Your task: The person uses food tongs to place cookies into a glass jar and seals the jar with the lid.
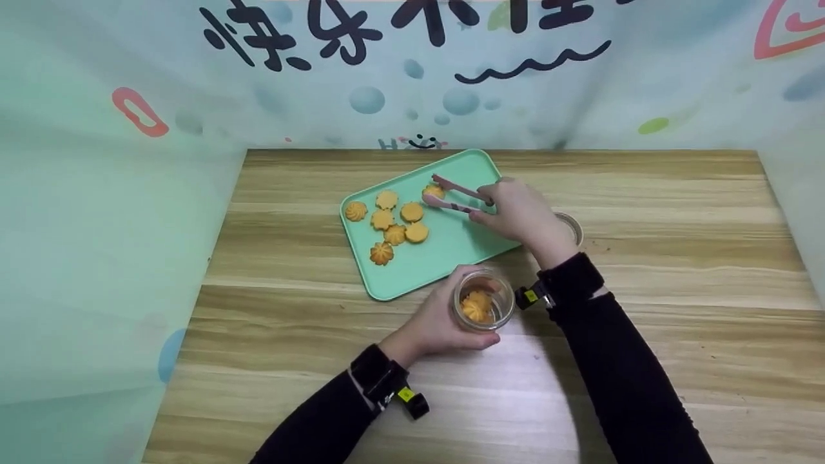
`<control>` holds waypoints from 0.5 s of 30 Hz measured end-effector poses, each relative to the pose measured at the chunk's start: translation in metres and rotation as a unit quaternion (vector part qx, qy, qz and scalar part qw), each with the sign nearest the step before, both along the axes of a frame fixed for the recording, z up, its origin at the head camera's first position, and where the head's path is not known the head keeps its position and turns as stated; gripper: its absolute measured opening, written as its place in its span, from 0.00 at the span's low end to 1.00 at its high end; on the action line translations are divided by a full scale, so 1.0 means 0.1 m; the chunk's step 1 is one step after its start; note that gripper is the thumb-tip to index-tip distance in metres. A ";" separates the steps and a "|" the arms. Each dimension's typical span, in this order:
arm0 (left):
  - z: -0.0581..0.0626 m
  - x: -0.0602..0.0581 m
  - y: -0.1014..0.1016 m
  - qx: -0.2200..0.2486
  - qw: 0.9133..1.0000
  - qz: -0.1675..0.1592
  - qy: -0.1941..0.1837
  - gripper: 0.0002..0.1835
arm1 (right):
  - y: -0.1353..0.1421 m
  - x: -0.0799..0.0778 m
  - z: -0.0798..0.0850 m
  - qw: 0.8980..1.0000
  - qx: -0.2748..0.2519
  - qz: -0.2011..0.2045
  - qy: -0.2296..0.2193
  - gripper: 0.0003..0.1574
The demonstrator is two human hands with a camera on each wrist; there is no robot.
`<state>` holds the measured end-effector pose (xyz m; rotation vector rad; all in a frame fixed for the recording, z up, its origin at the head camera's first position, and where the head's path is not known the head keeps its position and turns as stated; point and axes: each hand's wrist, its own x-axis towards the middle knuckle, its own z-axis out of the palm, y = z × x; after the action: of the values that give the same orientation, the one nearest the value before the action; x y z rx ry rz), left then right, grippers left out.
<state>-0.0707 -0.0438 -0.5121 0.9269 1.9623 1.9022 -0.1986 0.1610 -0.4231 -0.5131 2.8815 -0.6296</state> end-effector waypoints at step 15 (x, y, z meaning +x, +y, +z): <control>-0.01 0.00 0.00 0.000 1.000 0.000 -0.002 0.52 | 0.15 0.33 0.02 0.999 -0.013 0.014 0.027 0.17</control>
<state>-0.0703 -0.0440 -0.5131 0.9240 1.9589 1.9032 -0.1655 0.1763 -0.4207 -0.5831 2.9146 -0.6604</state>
